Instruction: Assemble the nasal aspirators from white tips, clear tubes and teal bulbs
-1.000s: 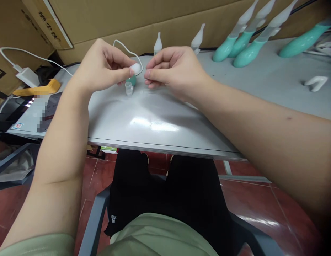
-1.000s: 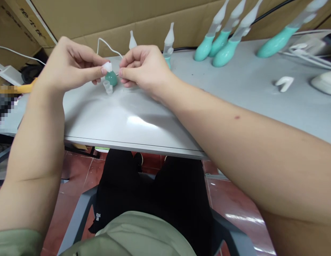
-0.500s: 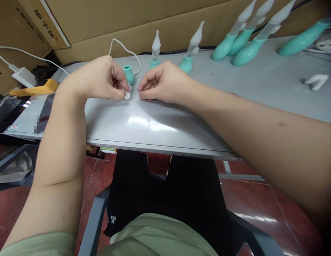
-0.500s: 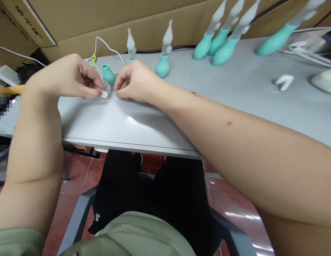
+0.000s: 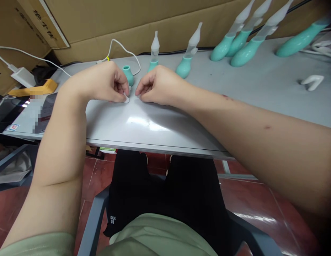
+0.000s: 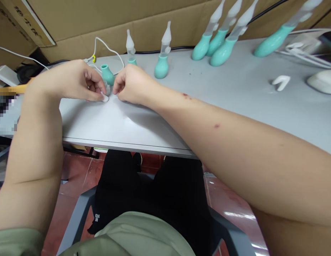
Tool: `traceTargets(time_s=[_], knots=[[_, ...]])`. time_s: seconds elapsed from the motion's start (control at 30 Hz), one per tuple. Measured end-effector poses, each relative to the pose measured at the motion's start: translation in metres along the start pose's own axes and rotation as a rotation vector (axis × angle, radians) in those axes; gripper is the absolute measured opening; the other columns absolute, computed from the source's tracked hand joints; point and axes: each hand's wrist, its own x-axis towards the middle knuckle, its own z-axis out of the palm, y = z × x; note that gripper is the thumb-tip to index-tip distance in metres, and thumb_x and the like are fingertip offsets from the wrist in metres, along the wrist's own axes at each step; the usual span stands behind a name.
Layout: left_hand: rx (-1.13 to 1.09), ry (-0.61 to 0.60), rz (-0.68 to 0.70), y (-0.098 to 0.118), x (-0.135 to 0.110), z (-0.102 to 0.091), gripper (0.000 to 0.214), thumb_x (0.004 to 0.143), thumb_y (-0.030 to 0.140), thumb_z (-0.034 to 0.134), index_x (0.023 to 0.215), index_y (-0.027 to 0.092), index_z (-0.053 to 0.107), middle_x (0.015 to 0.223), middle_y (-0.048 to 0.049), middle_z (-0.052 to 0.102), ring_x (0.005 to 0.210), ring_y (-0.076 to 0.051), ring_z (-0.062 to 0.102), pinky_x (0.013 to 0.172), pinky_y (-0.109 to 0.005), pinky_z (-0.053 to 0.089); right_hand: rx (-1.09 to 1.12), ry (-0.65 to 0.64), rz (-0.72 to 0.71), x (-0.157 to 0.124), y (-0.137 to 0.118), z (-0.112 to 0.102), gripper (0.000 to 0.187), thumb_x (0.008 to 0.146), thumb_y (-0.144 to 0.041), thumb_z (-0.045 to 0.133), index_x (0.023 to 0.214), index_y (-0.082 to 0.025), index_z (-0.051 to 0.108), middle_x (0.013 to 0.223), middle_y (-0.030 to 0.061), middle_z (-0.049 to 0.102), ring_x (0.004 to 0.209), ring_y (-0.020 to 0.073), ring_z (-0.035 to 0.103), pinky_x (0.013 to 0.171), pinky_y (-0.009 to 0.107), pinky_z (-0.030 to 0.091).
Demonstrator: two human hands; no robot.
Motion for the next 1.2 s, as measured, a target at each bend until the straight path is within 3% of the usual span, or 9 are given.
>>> traceTargets(time_s=[0.33,0.6,0.77,0.93,1.03,1.1,1.2], knots=[[-0.097,-0.042,0.044,-0.003,-0.002,-0.003,0.01,0.086,0.04,0.104,0.09,0.038,0.095,0.068,0.0064,0.081,0.066,-0.025,0.064,0.065,-0.038,0.049,0.002,-0.002,-0.036,-0.002,-0.001,0.004,0.034,0.084,0.009,0.08,0.085,-0.023,0.09,0.094,0.0047,0.09,0.114,0.0353,0.092,0.109,0.043,0.071],[-0.102,-0.006,0.065,-0.004,-0.002,-0.002,0.015,0.086,0.048,0.105,0.091,0.038,0.095,0.071,0.0041,0.081,0.069,-0.026,0.064,0.071,-0.039,0.058,-0.021,-0.023,-0.062,-0.006,-0.006,0.005,0.037,0.085,0.012,0.074,0.082,-0.024,0.086,0.094,0.0053,0.09,0.116,0.0343,0.091,0.111,0.042,0.07],[-0.187,0.134,0.069,0.009,-0.012,0.001,0.028,0.089,0.058,0.106,0.094,0.033,0.097,0.078,-0.0027,0.083,0.08,-0.029,0.07,0.085,-0.043,0.062,-0.028,-0.036,-0.122,-0.006,-0.003,0.007,0.033,0.087,0.008,0.072,0.087,-0.022,0.087,0.095,0.0043,0.088,0.112,0.031,0.087,0.108,0.041,0.066],[-0.249,0.384,0.142,0.017,-0.015,0.008,0.039,0.089,0.065,0.11,0.086,0.031,0.092,0.074,-0.0009,0.077,0.076,-0.021,0.048,0.079,-0.045,0.045,-0.01,-0.017,-0.095,-0.007,-0.004,-0.003,0.036,0.085,0.011,0.076,0.089,-0.023,0.089,0.089,0.003,0.085,0.099,0.0304,0.083,0.099,0.042,0.064],[-0.236,0.503,0.174,0.01,-0.009,0.006,0.046,0.093,0.074,0.11,0.086,0.034,0.088,0.073,0.0057,0.073,0.079,-0.019,0.04,0.077,-0.046,0.039,-0.017,0.086,-0.113,-0.01,-0.017,-0.023,0.032,0.088,0.009,0.081,0.084,-0.023,0.083,0.09,0.0044,0.085,0.097,0.0293,0.08,0.097,0.042,0.062],[-0.2,0.504,0.171,0.004,-0.004,0.003,0.052,0.096,0.079,0.111,0.091,0.033,0.086,0.076,0.0093,0.069,0.08,-0.016,0.042,0.077,-0.044,0.039,-0.022,0.249,-0.144,-0.009,-0.025,-0.038,0.033,0.094,0.01,0.079,0.088,-0.023,0.079,0.099,0.0058,0.086,0.1,0.0264,0.081,0.098,0.039,0.062],[-0.168,0.481,0.171,-0.002,0.003,0.002,0.054,0.103,0.081,0.107,0.097,0.033,0.084,0.083,0.0093,0.071,0.083,-0.014,0.05,0.08,-0.04,0.044,-0.165,0.431,-0.123,0.001,-0.03,-0.054,0.031,0.106,0.007,0.077,0.124,-0.017,0.083,0.137,0.016,0.091,0.127,0.0293,0.085,0.116,0.039,0.063]])
